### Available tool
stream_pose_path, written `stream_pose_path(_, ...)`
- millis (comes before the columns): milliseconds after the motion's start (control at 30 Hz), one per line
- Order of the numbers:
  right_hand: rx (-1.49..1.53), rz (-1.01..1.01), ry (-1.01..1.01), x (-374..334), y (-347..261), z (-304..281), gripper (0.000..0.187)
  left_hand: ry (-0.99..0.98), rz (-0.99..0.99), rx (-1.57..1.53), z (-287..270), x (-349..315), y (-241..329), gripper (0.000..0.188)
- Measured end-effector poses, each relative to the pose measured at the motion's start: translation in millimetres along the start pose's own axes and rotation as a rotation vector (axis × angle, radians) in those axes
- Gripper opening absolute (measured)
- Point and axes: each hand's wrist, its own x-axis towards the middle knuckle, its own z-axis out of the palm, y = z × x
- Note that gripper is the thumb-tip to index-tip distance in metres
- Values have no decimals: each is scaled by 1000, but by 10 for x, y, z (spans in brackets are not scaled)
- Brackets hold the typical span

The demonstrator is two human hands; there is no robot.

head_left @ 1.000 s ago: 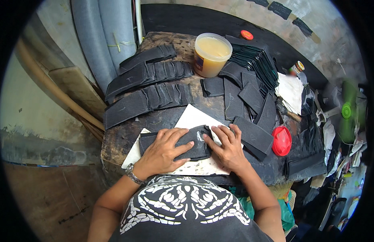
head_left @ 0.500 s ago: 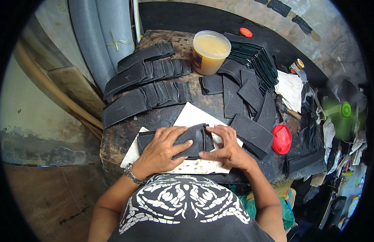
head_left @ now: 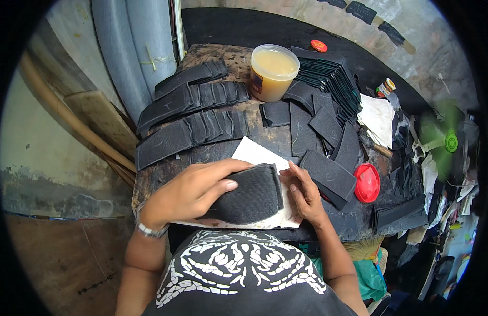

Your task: The person repeatedly picks up small black fabric pieces from a pile, folds them by hand, and places them into a neat stack on a white sheet. The person continues this process throughout the clip, handling one piece at a time.

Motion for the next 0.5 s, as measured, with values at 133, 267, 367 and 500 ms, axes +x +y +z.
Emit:
stream_pose_path(133,-97,-44,26,21,-6,15,65,-181,-229,428,312,230,-362,40)
stream_pose_path(267,-267,10,-25,51,-75,13,71,-78,-92,827,553,172,-479,47)
stream_pose_path(367,-360,-1,-57,102,-120,42,77,16,-112,820,760,119,-452,51)
stream_pose_path(500,-459,-12,-113,196,-137,62,80,86,-112,774,919,48,-494,59)
